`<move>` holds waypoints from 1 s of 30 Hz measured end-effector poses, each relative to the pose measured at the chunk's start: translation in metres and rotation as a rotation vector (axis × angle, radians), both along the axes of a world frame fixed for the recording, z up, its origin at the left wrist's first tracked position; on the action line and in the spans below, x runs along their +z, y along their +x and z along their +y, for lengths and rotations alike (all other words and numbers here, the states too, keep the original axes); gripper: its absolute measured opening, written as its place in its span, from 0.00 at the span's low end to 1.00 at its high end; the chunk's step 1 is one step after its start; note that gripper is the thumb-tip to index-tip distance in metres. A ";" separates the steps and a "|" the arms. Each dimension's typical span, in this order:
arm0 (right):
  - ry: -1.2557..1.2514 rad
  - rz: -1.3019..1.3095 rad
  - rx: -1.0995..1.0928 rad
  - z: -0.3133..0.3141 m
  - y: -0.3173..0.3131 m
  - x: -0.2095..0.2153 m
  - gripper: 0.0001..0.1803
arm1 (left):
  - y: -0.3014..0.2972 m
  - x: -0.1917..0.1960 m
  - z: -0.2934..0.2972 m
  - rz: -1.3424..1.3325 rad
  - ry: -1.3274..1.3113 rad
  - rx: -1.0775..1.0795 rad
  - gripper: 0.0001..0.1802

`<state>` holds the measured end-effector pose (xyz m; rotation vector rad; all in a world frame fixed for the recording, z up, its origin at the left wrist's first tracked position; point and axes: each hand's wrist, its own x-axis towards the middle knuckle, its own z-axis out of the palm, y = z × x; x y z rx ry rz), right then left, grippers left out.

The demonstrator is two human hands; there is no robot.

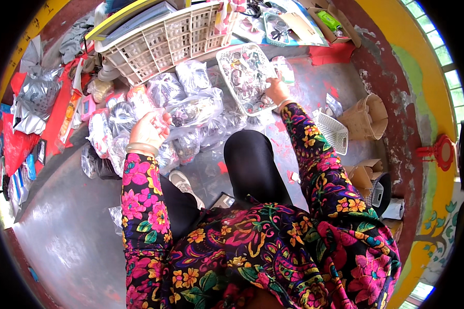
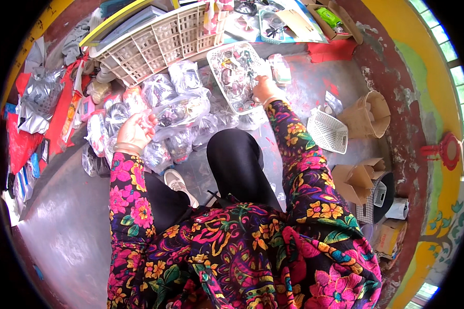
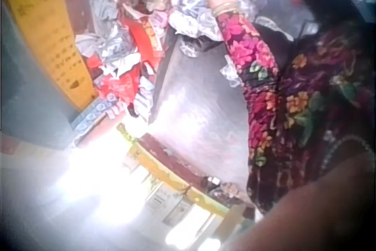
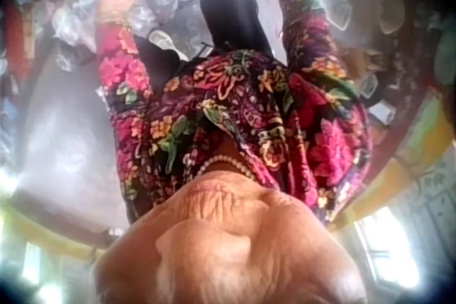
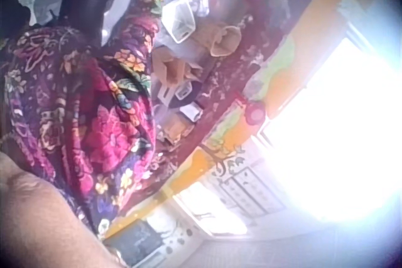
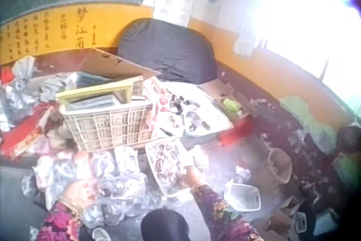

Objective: The person sits on the floor and sorts small items from a large pile of plastic-wrapped packages into a white plastic basket. They pick up individual packages, open them, and transfer the contents into the basket.

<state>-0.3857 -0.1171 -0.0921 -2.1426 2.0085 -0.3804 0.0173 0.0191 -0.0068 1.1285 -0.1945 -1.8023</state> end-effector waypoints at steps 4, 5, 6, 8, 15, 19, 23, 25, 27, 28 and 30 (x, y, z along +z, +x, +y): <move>0.164 0.261 0.011 -0.007 -0.010 0.007 0.21 | 0.000 0.001 0.003 -0.018 -0.001 0.014 0.14; 0.173 0.274 0.053 -0.008 -0.007 0.010 0.21 | 0.003 0.002 0.005 -0.019 0.000 0.018 0.14; 0.224 0.295 0.094 -0.013 -0.006 0.010 0.26 | 0.003 0.001 0.004 -0.016 0.000 0.016 0.14; 0.283 0.370 0.107 -0.016 -0.001 0.007 0.24 | 0.001 -0.001 0.003 0.004 0.000 0.022 0.15; 0.262 0.435 0.094 -0.020 0.003 0.000 0.17 | 0.001 0.000 0.002 -0.005 -0.011 0.033 0.15; 0.232 0.471 0.142 -0.015 -0.007 0.010 0.12 | -0.002 -0.001 0.000 -0.025 -0.005 0.034 0.15; 0.202 0.381 0.123 -0.006 -0.014 0.028 0.09 | 0.002 -0.005 0.001 -0.001 -0.017 0.037 0.15; 0.091 0.330 0.119 -0.005 -0.021 0.028 0.09 | 0.002 -0.006 0.000 0.006 -0.015 0.041 0.14; 0.012 0.308 0.113 -0.005 -0.028 0.031 0.09 | 0.003 -0.005 0.000 0.004 -0.013 0.043 0.13; -0.010 0.272 0.119 -0.004 -0.028 0.040 0.09 | 0.002 -0.005 0.000 -0.002 -0.015 0.037 0.13; -0.116 0.191 0.123 -0.002 -0.032 0.047 0.09 | -0.002 -0.005 -0.001 -0.011 -0.019 0.023 0.12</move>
